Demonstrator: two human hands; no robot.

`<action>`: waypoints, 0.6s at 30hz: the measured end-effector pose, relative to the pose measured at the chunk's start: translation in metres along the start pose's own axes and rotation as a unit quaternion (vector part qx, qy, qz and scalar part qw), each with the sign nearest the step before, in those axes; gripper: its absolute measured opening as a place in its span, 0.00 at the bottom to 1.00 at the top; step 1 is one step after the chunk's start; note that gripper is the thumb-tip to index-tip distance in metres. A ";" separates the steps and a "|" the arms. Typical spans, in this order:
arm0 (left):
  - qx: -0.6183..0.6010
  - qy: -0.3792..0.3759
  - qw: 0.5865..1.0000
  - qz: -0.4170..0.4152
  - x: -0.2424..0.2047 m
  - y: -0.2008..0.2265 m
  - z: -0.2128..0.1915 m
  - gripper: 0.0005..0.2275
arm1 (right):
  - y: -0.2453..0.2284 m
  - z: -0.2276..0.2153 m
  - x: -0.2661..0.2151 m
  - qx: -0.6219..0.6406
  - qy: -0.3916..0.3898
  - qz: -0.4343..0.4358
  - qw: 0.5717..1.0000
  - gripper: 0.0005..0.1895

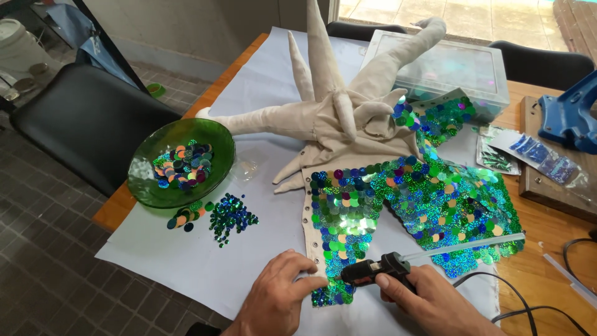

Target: Decorating a fabric costume piece by gluing sequins onto it using a hot glue gun

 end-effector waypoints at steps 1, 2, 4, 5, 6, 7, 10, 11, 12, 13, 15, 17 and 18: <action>0.002 -0.010 1.000 -0.010 0.002 0.000 0.000 0.13 | 0.000 0.000 0.000 0.000 0.002 -0.003 1.000 0.27; 0.001 -0.010 1.000 -0.011 0.001 0.000 0.000 0.13 | 0.002 0.001 0.001 0.000 0.001 -0.003 1.000 0.27; -0.013 0.000 1.000 0.005 0.001 0.001 -0.001 0.14 | 0.005 0.001 0.002 0.005 0.009 -0.004 1.000 0.27; -0.013 0.000 1.000 0.005 0.000 0.001 0.000 0.14 | 0.003 0.000 0.002 0.004 0.009 -0.004 1.000 0.27; -0.010 0.003 1.000 0.011 0.000 0.000 0.001 0.12 | 0.003 0.000 0.001 -0.001 0.009 0.008 1.000 0.27; -0.008 0.005 1.000 0.016 -0.001 0.000 0.001 0.11 | 0.003 0.000 0.001 -0.006 0.008 0.019 1.000 0.27; 0.005 0.011 1.000 0.025 -0.002 0.000 0.003 0.09 | 0.002 0.001 0.001 0.011 -0.007 0.036 0.999 0.29; 0.004 0.011 1.000 0.026 -0.002 0.000 0.003 0.09 | 0.003 0.001 0.000 0.011 -0.006 0.037 0.999 0.29; 0.010 0.005 1.000 0.027 -0.002 0.001 0.003 0.08 | 0.003 0.001 0.001 0.004 -0.004 0.030 1.000 0.28; 0.016 -0.001 0.999 0.029 -0.002 0.002 0.003 0.07 | 0.003 0.001 0.001 -0.004 -0.001 0.022 1.000 0.28; 0.042 -0.019 0.998 0.030 -0.007 -0.001 0.008 0.10 | -0.003 -0.001 -0.001 -0.009 -0.002 0.017 1.000 0.26; 0.068 -0.039 0.996 0.032 -0.010 -0.003 0.011 0.14 | -0.001 0.000 0.000 -0.014 -0.002 0.013 1.000 0.27; 0.099 -0.027 0.994 0.049 -0.012 -0.001 0.010 0.12 | 0.003 0.000 0.002 -0.017 0.004 -0.002 1.000 0.27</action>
Point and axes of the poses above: each hand's wrist, its own x-axis towards the middle knuckle, its own z-axis out of the palm, y = z × x, the point moved 6 cm from there along x, towards the middle knuckle, and after that the axes turned 11 degrees about -z, right-handed, at the moved point
